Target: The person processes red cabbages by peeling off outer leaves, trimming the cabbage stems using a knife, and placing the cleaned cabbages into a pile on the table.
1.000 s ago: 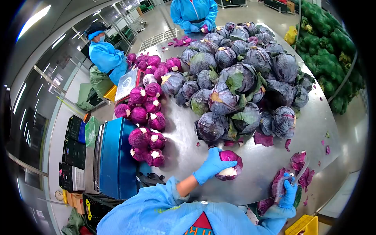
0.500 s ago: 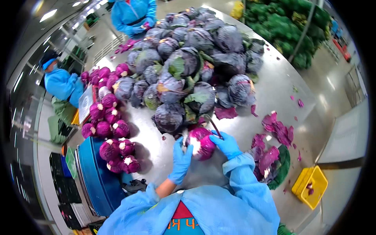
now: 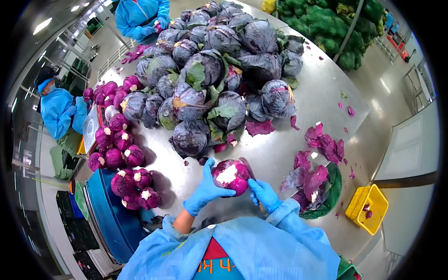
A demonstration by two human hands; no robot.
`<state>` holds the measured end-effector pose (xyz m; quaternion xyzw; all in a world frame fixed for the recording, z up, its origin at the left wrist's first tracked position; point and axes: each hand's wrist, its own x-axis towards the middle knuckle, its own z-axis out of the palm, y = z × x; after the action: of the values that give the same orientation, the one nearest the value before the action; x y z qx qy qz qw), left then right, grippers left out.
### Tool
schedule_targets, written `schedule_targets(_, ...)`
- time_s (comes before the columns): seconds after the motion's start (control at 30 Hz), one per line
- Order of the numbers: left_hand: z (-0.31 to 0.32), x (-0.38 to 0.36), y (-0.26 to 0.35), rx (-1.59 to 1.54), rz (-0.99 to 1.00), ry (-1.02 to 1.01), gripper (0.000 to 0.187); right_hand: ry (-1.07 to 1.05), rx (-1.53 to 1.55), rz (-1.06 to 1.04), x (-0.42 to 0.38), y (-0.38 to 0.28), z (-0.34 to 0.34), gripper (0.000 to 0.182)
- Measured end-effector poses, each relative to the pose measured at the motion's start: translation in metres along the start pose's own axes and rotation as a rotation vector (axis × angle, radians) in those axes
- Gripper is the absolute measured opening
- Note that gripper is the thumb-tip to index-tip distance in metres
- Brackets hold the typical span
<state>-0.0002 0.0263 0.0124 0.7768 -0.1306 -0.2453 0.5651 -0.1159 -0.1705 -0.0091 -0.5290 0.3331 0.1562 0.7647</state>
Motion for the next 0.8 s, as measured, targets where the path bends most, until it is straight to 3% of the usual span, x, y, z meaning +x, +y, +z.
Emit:
schedule_targets(0.07,-0.002,0.002,-0.01,0.143,0.105,-0.059,0.121,0.07,0.11,-0.035,-0.001,0.019,-0.009,0.039)
schedule_targets(0.17,0.011,-0.002,-0.006,0.4,0.139,-0.013,0.122,0.333,-0.634,-0.609,0.0,0.021,-0.011,0.039)
schedule_targets(0.2,0.021,-0.003,-0.002,0.478,0.142,0.046,0.123,0.425,-0.804,-0.704,0.001,0.016,-0.007,0.038)
schedule_targets(0.3,0.032,0.001,0.006,0.508,0.124,0.113,0.126,0.325,-1.067,-0.627,-0.005,-0.006,-0.006,0.045)
schedule_targets(0.4,0.035,0.01,0.002,0.483,0.13,0.088,0.128,0.281,-1.115,-0.654,0.003,-0.018,-0.01,0.048)
schedule_targets(0.7,0.042,0.013,0.02,0.583,0.12,0.068,0.127,-0.167,-1.102,-0.534,0.046,-0.036,-0.048,0.053)
schedule_targets(0.8,0.045,0.01,0.023,0.609,0.145,0.095,0.126,-0.136,-1.091,-0.522,0.042,-0.047,-0.044,0.054)
